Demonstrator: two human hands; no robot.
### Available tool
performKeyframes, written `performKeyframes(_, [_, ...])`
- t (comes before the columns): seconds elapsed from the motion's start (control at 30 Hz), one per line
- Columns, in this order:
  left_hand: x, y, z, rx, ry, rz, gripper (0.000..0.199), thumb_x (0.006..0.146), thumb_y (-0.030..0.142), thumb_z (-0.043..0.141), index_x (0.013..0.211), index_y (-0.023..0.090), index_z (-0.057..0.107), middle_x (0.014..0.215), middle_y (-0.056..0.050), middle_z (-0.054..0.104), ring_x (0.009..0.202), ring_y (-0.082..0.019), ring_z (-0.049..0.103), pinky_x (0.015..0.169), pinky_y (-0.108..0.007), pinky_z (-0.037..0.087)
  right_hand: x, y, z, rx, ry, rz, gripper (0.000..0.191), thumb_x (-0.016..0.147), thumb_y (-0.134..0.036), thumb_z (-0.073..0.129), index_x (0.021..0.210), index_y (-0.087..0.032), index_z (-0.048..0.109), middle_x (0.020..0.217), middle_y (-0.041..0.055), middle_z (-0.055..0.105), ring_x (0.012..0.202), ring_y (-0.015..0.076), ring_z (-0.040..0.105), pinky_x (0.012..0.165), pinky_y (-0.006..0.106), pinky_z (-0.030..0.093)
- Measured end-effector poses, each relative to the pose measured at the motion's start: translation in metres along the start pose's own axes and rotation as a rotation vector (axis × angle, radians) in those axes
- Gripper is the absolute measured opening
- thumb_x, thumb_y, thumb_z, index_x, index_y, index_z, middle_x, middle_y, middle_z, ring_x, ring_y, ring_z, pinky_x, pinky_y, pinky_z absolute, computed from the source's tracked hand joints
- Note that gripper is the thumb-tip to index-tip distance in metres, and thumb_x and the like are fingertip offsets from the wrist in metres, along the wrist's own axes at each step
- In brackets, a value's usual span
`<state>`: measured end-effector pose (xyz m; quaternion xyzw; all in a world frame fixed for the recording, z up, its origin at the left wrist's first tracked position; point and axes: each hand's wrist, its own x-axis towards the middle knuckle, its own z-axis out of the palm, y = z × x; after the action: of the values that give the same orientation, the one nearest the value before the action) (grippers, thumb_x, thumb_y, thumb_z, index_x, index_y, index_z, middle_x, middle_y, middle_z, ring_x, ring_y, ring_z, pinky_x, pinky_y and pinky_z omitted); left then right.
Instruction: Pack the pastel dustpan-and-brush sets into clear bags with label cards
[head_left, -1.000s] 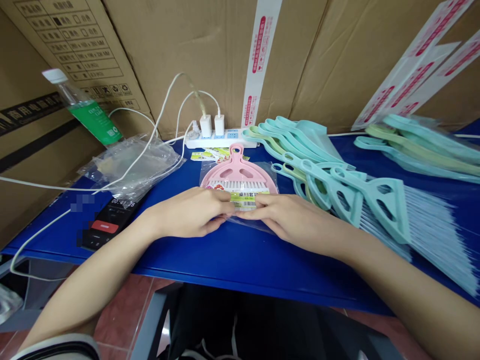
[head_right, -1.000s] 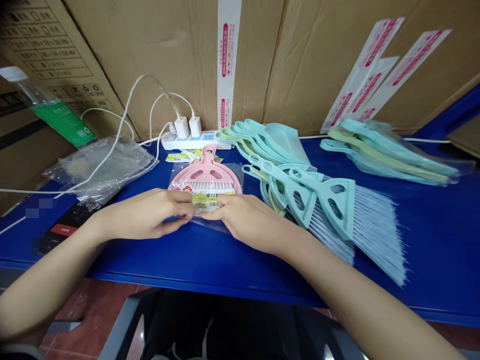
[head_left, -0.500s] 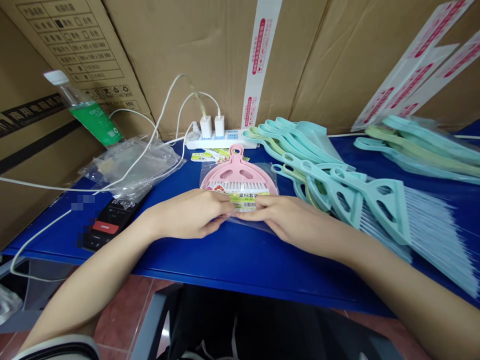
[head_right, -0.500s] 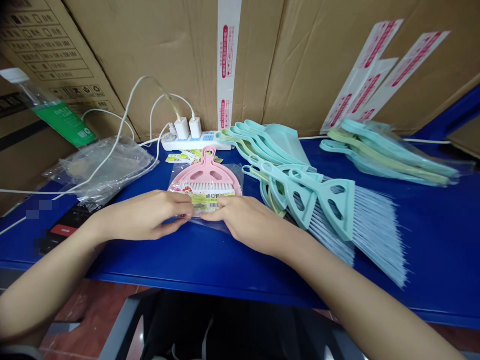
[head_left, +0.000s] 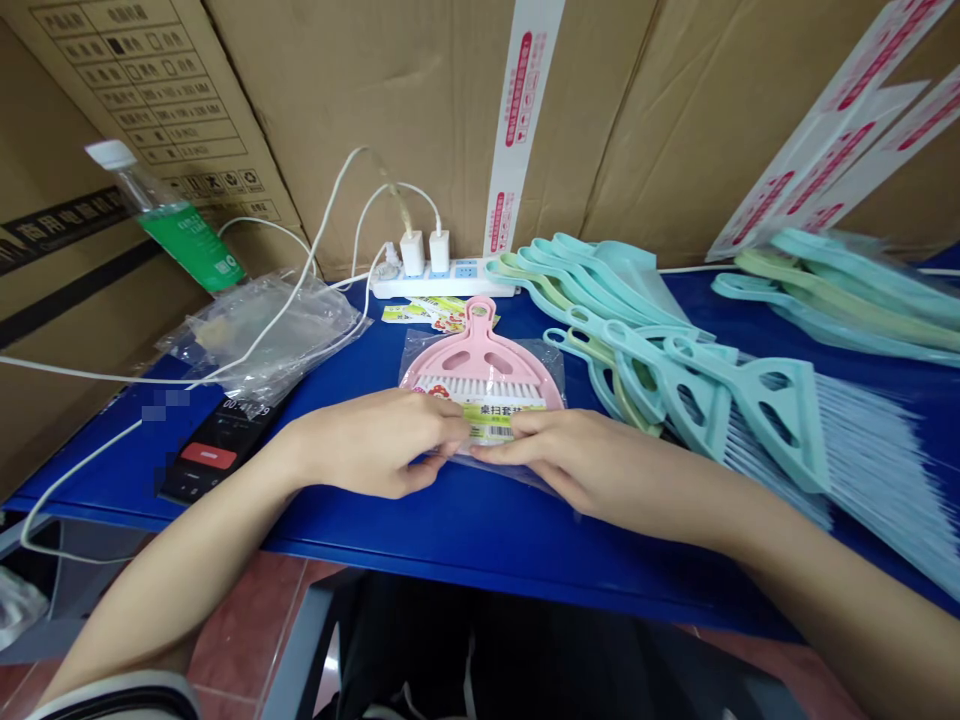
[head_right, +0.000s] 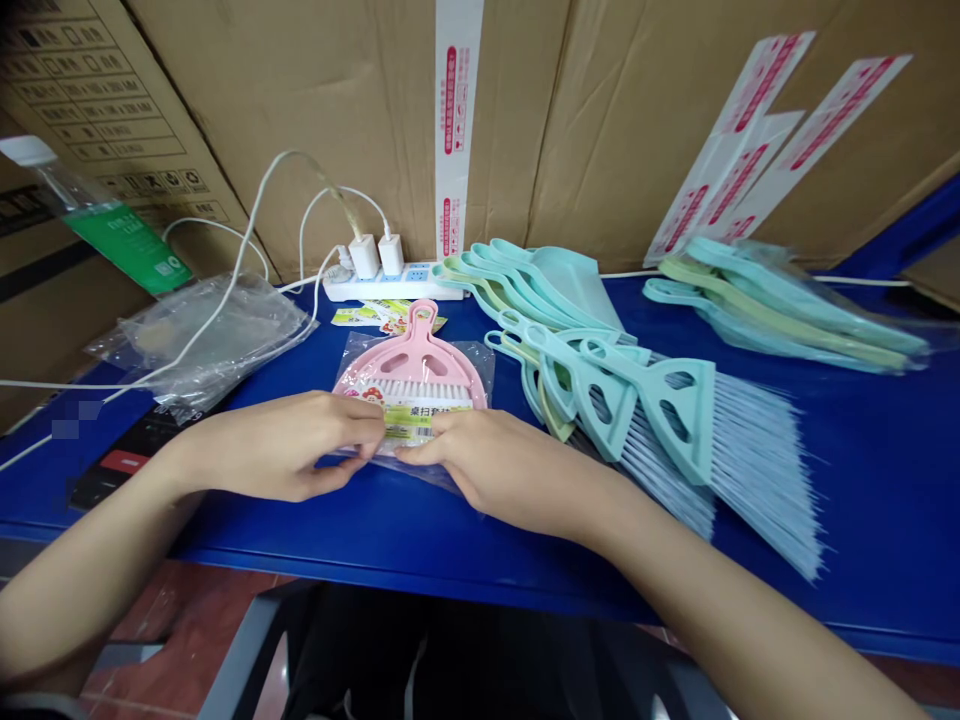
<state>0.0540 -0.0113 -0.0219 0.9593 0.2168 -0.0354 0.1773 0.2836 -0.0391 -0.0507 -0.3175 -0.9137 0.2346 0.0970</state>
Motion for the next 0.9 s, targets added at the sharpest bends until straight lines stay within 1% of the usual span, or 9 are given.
performKeyframes(0.13, [0.0000, 0.0014, 0.0008, -0.021, -0.031, 0.005, 0.018, 0.080, 0.001, 0.056, 0.078, 0.018, 0.053, 0.081, 0.001, 0.060, 0.075, -0.015, 0.060, 0.069, -0.026, 0.046, 0.0001, -0.0031, -0.0025, 0.019, -0.008, -0.026, 0.048, 0.091, -0.003, 0.045, 0.124, -0.028, 0.069, 0.107, 0.0045, 0.075, 0.092, 0.0176, 0.069, 0.080, 0.029, 0.051])
performKeyframes(0.3, [-0.0001, 0.0028, 0.0020, -0.025, -0.042, 0.007, 0.018, 0.079, 0.001, 0.058, 0.078, 0.019, 0.053, 0.080, 0.001, 0.060, 0.073, -0.015, 0.060, 0.069, -0.026, 0.047, -0.0004, -0.0042, -0.0025, 0.036, -0.040, -0.012, 0.037, 0.096, -0.010, 0.046, 0.118, -0.023, 0.072, 0.111, 0.0049, 0.075, 0.097, 0.0198, 0.069, 0.083, 0.032, 0.050])
performKeyframes(0.43, [-0.0003, 0.0034, 0.0020, -0.048, -0.032, 0.019, 0.020, 0.078, 0.000, 0.058, 0.077, 0.019, 0.052, 0.078, 0.002, 0.060, 0.071, -0.015, 0.059, 0.068, -0.026, 0.046, -0.0007, -0.0047, -0.0023, 0.047, -0.055, 0.018, 0.036, 0.097, -0.013, 0.047, 0.121, -0.025, 0.071, 0.114, 0.0032, 0.075, 0.100, 0.0194, 0.069, 0.084, 0.031, 0.049])
performKeyframes(0.53, [-0.0001, 0.0035, 0.0018, -0.075, -0.035, 0.025, 0.020, 0.077, -0.001, 0.057, 0.077, 0.019, 0.052, 0.078, 0.002, 0.060, 0.072, -0.014, 0.059, 0.068, -0.026, 0.046, -0.0003, -0.0051, -0.0030, 0.076, -0.044, 0.015, 0.034, 0.097, -0.013, 0.049, 0.119, -0.026, 0.072, 0.115, 0.0018, 0.075, 0.102, 0.0187, 0.069, 0.086, 0.031, 0.049])
performKeyframes(0.77, [0.0005, 0.0048, 0.0015, -0.079, -0.045, 0.016, 0.021, 0.078, -0.002, 0.056, 0.078, 0.018, 0.052, 0.077, 0.002, 0.060, 0.071, -0.014, 0.059, 0.067, -0.025, 0.044, 0.0024, -0.0043, -0.0006, 0.086, -0.014, 0.009, 0.031, 0.096, -0.012, 0.050, 0.107, -0.025, 0.076, 0.105, 0.0009, 0.078, 0.094, 0.0172, 0.072, 0.081, 0.029, 0.049])
performKeyframes(0.9, [0.0010, 0.0046, 0.0012, -0.069, -0.045, 0.018, 0.020, 0.080, -0.001, 0.055, 0.077, 0.018, 0.051, 0.076, 0.002, 0.059, 0.069, -0.013, 0.057, 0.065, -0.025, 0.043, 0.0034, -0.0024, 0.0027, 0.042, 0.023, -0.020, 0.029, 0.094, -0.011, 0.053, 0.106, -0.025, 0.076, 0.103, 0.0002, 0.078, 0.090, 0.0158, 0.072, 0.078, 0.027, 0.049])
